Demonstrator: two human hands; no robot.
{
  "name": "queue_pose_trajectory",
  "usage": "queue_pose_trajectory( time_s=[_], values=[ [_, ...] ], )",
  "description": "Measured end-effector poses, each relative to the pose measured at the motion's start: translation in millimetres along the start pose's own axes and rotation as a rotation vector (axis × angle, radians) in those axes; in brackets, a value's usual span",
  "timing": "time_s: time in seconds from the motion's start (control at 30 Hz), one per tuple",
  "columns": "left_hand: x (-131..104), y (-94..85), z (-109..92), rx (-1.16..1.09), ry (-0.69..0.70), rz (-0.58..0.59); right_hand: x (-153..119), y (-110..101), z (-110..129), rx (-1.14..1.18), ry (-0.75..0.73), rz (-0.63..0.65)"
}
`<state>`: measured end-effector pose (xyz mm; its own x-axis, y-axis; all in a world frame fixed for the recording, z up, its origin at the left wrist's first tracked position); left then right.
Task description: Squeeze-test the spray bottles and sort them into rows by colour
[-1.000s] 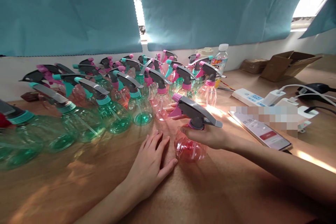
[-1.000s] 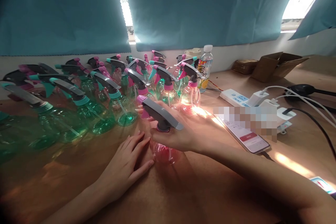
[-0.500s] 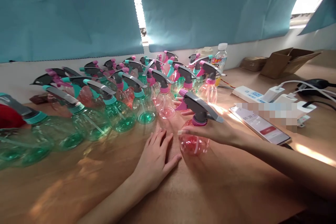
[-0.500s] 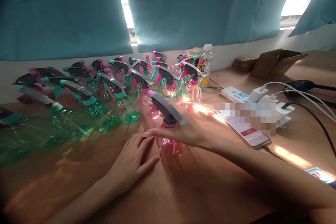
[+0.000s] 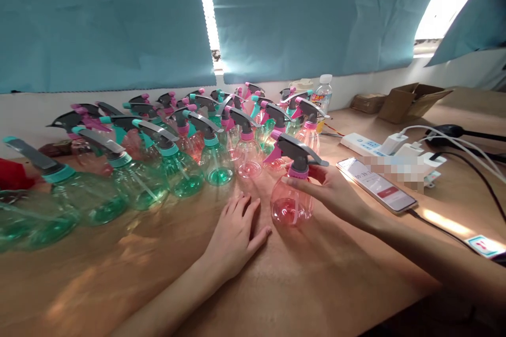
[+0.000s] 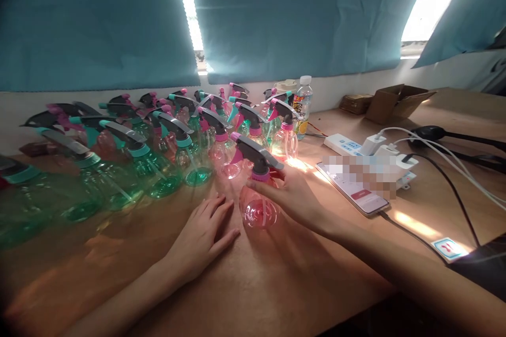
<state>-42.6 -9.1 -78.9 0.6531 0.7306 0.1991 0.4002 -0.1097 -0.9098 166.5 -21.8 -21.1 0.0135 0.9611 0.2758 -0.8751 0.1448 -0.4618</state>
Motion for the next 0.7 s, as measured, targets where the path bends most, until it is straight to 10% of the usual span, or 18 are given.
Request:
queue_pose_trajectory(
  time_s=[0.2, 0.4, 0.7],
  values=[
    [-6, 4.8, -9, -0.003, 0.06, -0.003, -2, -25, -13, 0.006, 0.078, -0.074],
    [-3, 8.8, -17, -0.037, 0.094, 0.024, 10, -100, -38, -0.058, 0.029, -0.297],
    [72, 44.2, -56, -0.118, 0.184, 0.071, 84, -159, -86, -0.201, -0.064, -0.338]
  ],
)
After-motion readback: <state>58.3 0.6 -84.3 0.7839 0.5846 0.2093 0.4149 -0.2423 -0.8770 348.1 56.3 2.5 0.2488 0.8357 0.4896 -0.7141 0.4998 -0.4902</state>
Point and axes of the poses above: each hand's wrist, its own x-axis towards the middle knuckle, its own y-axis out of the palm, z = x × y, the point moved 2 cm from there along x, towards the middle knuckle, and after that the axes turned 11 degrees about -x, right-handed, at the moved point
